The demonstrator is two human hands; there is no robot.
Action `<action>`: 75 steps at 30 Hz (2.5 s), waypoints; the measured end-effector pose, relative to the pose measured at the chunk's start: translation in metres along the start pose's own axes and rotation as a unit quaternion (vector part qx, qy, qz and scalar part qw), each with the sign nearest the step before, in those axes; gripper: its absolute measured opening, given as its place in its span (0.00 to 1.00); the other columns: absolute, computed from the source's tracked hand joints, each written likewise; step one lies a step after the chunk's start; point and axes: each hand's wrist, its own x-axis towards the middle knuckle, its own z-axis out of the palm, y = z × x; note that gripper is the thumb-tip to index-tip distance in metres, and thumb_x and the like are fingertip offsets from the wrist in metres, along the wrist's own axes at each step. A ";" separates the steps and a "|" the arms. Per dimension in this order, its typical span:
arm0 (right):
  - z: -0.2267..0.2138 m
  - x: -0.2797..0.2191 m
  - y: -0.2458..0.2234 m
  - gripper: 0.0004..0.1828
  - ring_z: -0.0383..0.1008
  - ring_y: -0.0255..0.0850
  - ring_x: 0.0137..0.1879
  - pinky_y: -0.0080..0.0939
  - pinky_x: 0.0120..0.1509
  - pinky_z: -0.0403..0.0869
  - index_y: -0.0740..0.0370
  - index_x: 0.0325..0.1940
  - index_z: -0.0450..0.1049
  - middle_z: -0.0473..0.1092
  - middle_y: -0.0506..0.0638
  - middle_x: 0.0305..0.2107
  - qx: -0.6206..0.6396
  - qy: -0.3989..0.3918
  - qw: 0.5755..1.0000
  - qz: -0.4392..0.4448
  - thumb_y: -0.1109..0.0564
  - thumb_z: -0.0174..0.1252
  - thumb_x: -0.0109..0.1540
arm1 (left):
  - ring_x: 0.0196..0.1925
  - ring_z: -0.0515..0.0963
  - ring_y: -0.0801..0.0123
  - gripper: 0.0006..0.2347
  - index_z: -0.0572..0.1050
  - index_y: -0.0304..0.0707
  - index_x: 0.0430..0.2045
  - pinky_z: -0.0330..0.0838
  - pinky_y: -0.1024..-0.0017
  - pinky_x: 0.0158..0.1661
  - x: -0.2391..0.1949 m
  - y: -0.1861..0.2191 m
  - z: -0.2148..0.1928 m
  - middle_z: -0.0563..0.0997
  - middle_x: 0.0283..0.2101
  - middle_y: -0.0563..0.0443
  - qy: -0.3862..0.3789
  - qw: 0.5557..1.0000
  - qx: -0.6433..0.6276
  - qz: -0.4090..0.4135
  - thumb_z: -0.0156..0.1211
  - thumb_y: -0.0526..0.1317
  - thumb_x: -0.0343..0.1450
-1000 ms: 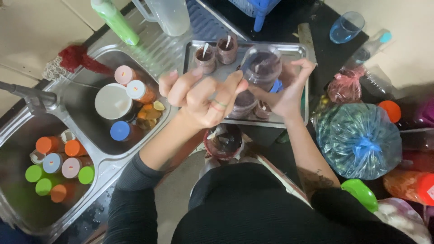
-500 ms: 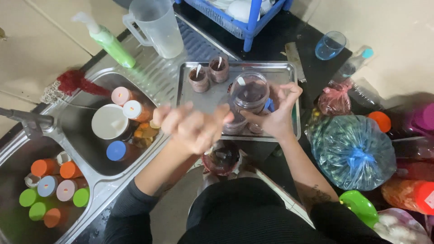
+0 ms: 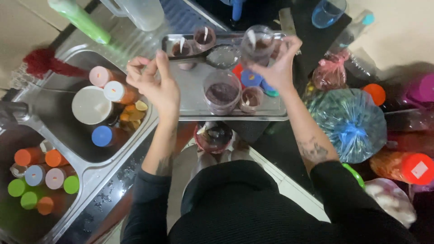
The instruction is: Filling small glass jars with jam using a spoon, capping them with lids, and washing the tray in the sink.
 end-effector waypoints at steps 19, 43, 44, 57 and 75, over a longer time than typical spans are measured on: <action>-0.041 -0.035 0.138 0.56 0.52 0.57 0.80 0.63 0.85 0.62 0.56 0.76 0.42 0.48 0.61 0.70 -0.039 0.052 0.997 0.041 0.56 0.84 0.65 | 0.53 0.72 0.66 0.07 0.79 0.49 0.31 0.57 0.61 0.53 -0.030 -0.060 0.041 0.80 0.27 0.66 -0.313 0.768 0.165 0.534 0.70 0.43 0.78; 0.012 -0.157 0.034 0.67 0.70 0.58 0.69 0.58 0.73 0.68 0.57 0.73 0.36 0.67 0.65 0.61 -0.019 0.000 0.979 0.202 0.68 0.82 0.50 | 0.56 0.69 0.46 0.06 0.85 0.37 0.30 0.49 0.49 0.49 -0.064 -0.046 0.082 0.83 0.31 0.33 -0.581 0.695 0.395 0.151 0.72 0.38 0.65; 0.011 -0.159 0.037 0.67 0.70 0.58 0.69 0.58 0.73 0.68 0.57 0.73 0.36 0.67 0.65 0.61 -0.020 0.000 0.979 0.201 0.68 0.82 0.50 | 0.56 0.69 0.46 0.06 0.85 0.37 0.30 0.49 0.49 0.49 -0.065 -0.050 0.084 0.83 0.31 0.33 -0.581 0.696 0.394 0.152 0.72 0.38 0.65; -0.045 -0.143 0.000 0.68 0.66 0.60 0.70 0.63 0.75 0.65 0.62 0.70 0.36 0.47 0.63 0.66 -0.052 0.063 0.995 0.066 0.67 0.86 0.48 | 0.49 0.73 0.48 0.08 0.83 0.39 0.21 0.49 0.40 0.53 -0.053 -0.107 0.057 0.79 0.22 0.44 -0.490 0.811 0.312 0.059 0.61 0.36 0.71; -0.021 -0.032 -0.079 0.60 0.71 0.65 0.63 0.59 0.67 0.74 0.69 0.64 0.44 0.56 0.70 0.63 -0.139 -0.161 0.977 0.024 0.62 0.83 0.45 | 0.28 0.77 0.60 0.18 0.76 0.44 0.14 0.65 0.57 0.48 0.051 -0.021 -0.037 0.79 0.19 0.56 -0.294 0.952 0.087 0.021 0.53 0.39 0.78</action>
